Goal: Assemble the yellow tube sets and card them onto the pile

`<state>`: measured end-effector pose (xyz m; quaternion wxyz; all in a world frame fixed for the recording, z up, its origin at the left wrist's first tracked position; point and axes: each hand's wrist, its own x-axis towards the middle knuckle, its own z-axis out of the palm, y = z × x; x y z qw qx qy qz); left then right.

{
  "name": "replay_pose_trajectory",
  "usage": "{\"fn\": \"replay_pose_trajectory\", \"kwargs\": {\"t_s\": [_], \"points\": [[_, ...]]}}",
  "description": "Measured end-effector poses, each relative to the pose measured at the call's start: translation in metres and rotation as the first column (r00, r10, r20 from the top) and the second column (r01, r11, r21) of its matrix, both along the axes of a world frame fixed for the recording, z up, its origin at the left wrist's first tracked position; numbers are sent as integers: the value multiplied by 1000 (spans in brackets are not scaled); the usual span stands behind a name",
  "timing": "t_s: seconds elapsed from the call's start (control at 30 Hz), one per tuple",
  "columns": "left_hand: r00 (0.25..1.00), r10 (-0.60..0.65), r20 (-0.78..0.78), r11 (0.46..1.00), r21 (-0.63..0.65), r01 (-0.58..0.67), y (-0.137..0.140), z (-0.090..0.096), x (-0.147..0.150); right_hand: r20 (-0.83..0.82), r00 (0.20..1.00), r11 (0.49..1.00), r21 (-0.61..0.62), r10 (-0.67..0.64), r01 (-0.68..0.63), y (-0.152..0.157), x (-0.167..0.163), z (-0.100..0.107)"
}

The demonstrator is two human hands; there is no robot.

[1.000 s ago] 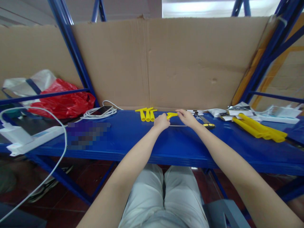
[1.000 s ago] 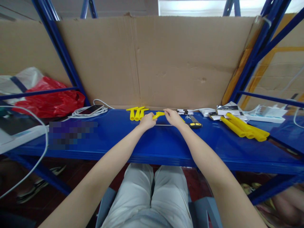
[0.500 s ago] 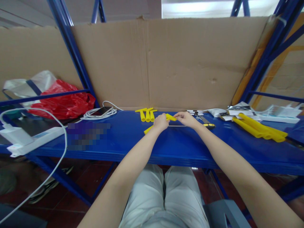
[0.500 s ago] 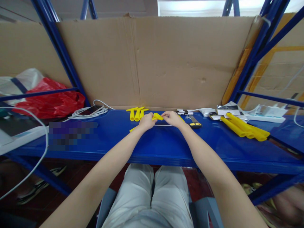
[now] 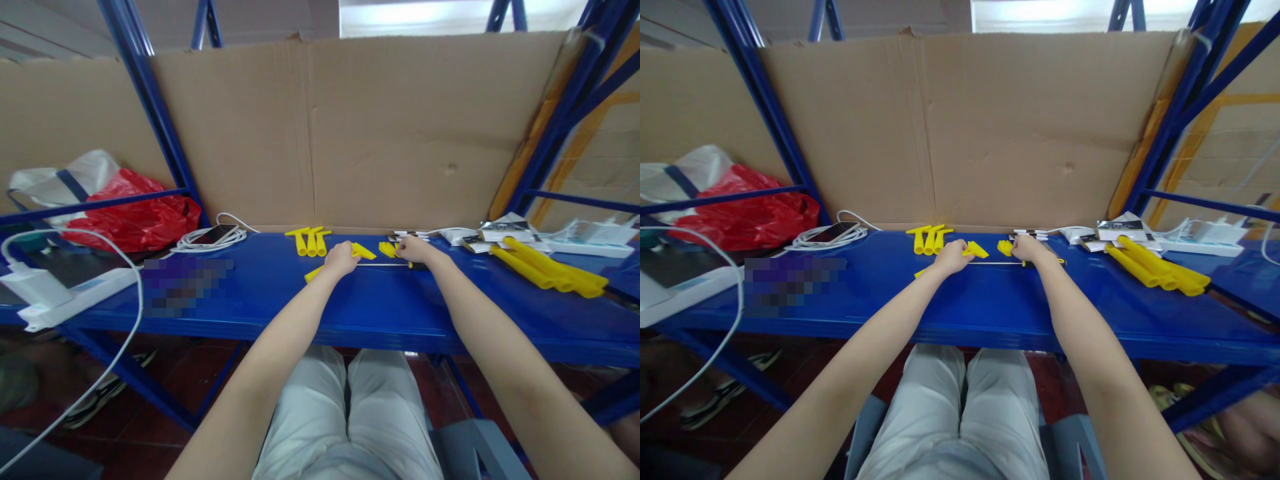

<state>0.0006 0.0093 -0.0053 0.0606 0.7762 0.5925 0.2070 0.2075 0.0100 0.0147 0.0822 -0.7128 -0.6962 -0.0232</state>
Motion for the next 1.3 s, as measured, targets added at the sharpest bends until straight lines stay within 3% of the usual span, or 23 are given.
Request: {"fn": "replay_pose_trajectory", "kwargs": {"t_s": [0.37, 0.7, 1.3], "points": [[1000, -13, 13, 1000, -9, 13, 0, 0, 0, 40, 999, 985, -172, 20, -13, -8, 27, 9], [1000, -23, -18, 1000, 11, 23, -1, -1, 0, -114, 988, 963, -238, 103, -128, -9, 32, 8], [999, -39, -7, 999, -17, 39, -3, 2, 0, -113, 991, 958, -283, -75, 40, -18, 58, 17]]}}
